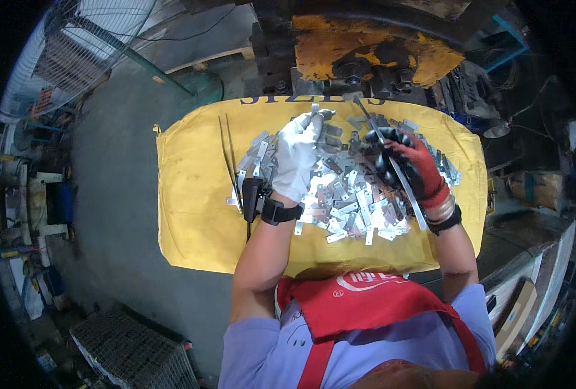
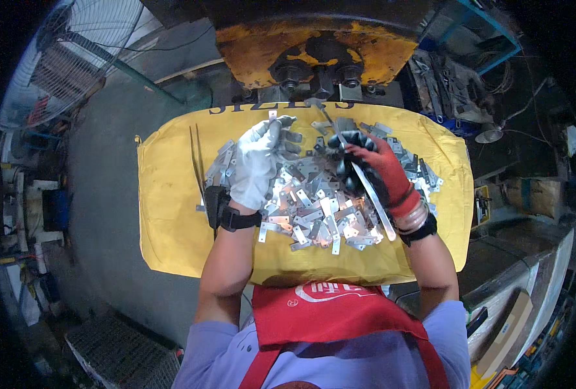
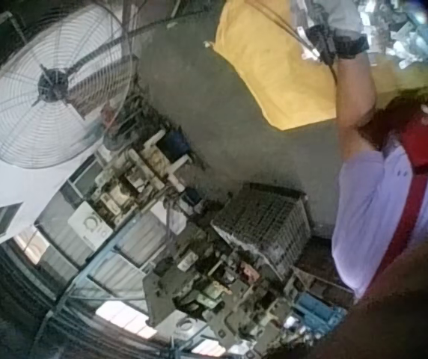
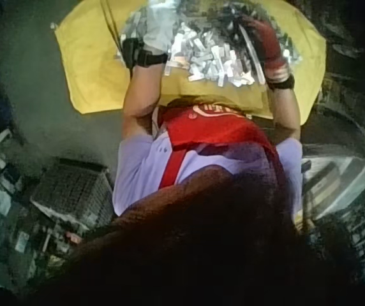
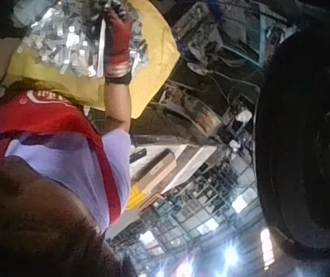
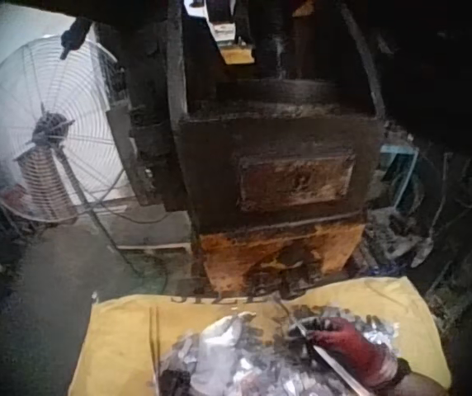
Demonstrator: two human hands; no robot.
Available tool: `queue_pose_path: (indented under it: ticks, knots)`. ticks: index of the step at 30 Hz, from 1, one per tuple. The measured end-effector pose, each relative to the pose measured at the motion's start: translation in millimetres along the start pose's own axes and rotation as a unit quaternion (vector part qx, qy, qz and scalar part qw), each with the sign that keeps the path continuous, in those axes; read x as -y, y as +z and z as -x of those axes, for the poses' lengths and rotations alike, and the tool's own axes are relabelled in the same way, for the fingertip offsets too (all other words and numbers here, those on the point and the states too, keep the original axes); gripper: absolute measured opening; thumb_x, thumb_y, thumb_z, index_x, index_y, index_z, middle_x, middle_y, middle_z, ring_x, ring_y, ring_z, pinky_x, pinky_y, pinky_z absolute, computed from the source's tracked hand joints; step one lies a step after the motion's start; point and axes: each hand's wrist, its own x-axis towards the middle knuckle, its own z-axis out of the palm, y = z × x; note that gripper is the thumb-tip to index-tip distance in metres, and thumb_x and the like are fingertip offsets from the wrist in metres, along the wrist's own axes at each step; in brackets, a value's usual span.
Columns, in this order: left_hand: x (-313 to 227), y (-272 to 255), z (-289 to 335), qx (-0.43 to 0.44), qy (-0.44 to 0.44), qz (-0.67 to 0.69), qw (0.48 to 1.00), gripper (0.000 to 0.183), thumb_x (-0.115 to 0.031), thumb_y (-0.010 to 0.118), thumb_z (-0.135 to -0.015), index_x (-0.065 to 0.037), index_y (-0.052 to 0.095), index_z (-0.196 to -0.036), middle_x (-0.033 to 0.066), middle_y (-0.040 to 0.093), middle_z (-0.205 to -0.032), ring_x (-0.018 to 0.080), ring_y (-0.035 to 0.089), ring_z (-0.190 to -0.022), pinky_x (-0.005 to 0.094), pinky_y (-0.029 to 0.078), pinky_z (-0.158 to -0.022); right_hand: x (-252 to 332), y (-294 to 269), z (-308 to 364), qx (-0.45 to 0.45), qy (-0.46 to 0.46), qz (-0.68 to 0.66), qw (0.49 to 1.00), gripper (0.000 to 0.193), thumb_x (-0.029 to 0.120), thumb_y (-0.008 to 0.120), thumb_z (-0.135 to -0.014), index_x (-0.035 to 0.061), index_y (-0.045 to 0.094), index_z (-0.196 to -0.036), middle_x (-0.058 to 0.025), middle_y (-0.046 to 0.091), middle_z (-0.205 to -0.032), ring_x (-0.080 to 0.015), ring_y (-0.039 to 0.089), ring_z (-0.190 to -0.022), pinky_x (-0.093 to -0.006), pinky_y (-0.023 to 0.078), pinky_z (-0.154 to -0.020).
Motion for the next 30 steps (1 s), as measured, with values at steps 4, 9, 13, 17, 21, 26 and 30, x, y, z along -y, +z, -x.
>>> queue_pose_path:
  ticks: [4, 9, 13, 17, 21, 26, 30]
  knots:
    - [5.9, -0.5, -2.4, 0.022, 0.015, -0.031, 0.999, 0.028, -0.018, 0.048, -0.092, 0.002, 0.058, -0.109, 0.0129, 0.065, -0.085, 0.0154, 0.062, -0.066, 0.0244, 0.049, -0.058, 7.5, -7.9, -29.2, 0.05, -0.032, 0.035, 0.998, 0.025, 0.02, 0.049, -0.091, 0.0047, 0.058, -0.109, -0.0047, 0.061, -0.074, -0.0084, 0.06, -0.058, -0.0192, 0.048, -0.049]
    - [2.3, 3.7, -1.6, 0.032, 0.031, -0.073, 0.996, 0.027, -0.018, 0.048, -0.092, 0.0, 0.058, -0.111, 0.0126, 0.066, -0.087, 0.0152, 0.062, -0.065, 0.0239, 0.049, -0.058, 1.1, -15.8, -50.1, 0.067, -0.049, 0.027, 0.996, 0.029, 0.021, 0.049, -0.092, 0.0015, 0.056, -0.112, -0.0043, 0.062, -0.075, -0.0084, 0.06, -0.06, -0.0196, 0.049, -0.054]
    - [12.9, -2.9, -7.6, 0.021, 0.052, -0.081, 0.995, 0.026, -0.016, 0.049, -0.092, 0.0, 0.058, -0.11, 0.0123, 0.066, -0.087, 0.0153, 0.063, -0.065, 0.0236, 0.049, -0.058, 4.9, -16.4, -53.6, 0.082, -0.047, 0.047, 0.994, 0.031, 0.022, 0.048, -0.092, 0.0008, 0.056, -0.114, -0.0042, 0.062, -0.08, -0.0086, 0.061, -0.064, -0.02, 0.05, -0.056]
    - [11.7, -1.0, -6.7, 0.015, 0.06, -0.086, 0.994, 0.025, -0.016, 0.049, -0.092, 0.0, 0.058, -0.109, 0.0127, 0.066, -0.087, 0.0157, 0.063, -0.065, 0.0235, 0.049, -0.058, 8.3, -16.7, -48.7, 0.099, -0.059, 0.103, 0.988, 0.034, 0.024, 0.045, -0.093, 0.0008, 0.055, -0.116, -0.0043, 0.062, -0.085, -0.0082, 0.061, -0.067, -0.0195, 0.049, -0.057]
    - [7.6, -0.8, -4.7, 0.017, 0.035, -0.03, 0.999, 0.025, -0.017, 0.049, -0.092, -0.001, 0.059, -0.108, 0.0124, 0.065, -0.084, 0.0159, 0.062, -0.063, 0.0237, 0.049, -0.056, 12.0, -9.2, -28.1, 0.113, -0.105, 0.102, 0.983, 0.035, 0.024, 0.042, -0.094, 0.0002, 0.054, -0.117, -0.005, 0.062, -0.085, -0.0079, 0.061, -0.066, -0.0188, 0.049, -0.056]
    - [7.6, -1.8, -4.9, 0.017, 0.024, -0.018, 0.999, 0.025, -0.018, 0.05, -0.092, -0.001, 0.059, -0.107, 0.0117, 0.065, -0.081, 0.0157, 0.061, -0.062, 0.0237, 0.048, -0.056, 6.4, -11.4, -9.2, 0.109, -0.043, -0.017, 0.993, 0.037, 0.025, 0.044, -0.094, 0.0002, 0.05, -0.121, -0.0059, 0.062, -0.084, -0.0067, 0.06, -0.065, -0.0173, 0.05, -0.053]
    - [7.8, 0.6, -4.2, 0.021, 0.023, -0.013, 0.999, 0.025, -0.018, 0.05, -0.092, -0.001, 0.059, -0.107, 0.0117, 0.065, -0.082, 0.0153, 0.062, -0.064, 0.0239, 0.049, -0.057, 7.4, -9.4, -2.6, 0.093, -0.031, -0.042, 0.994, 0.037, 0.026, 0.044, -0.094, 0.0008, 0.051, -0.12, -0.0065, 0.062, -0.083, -0.0067, 0.061, -0.062, -0.0175, 0.05, -0.051]
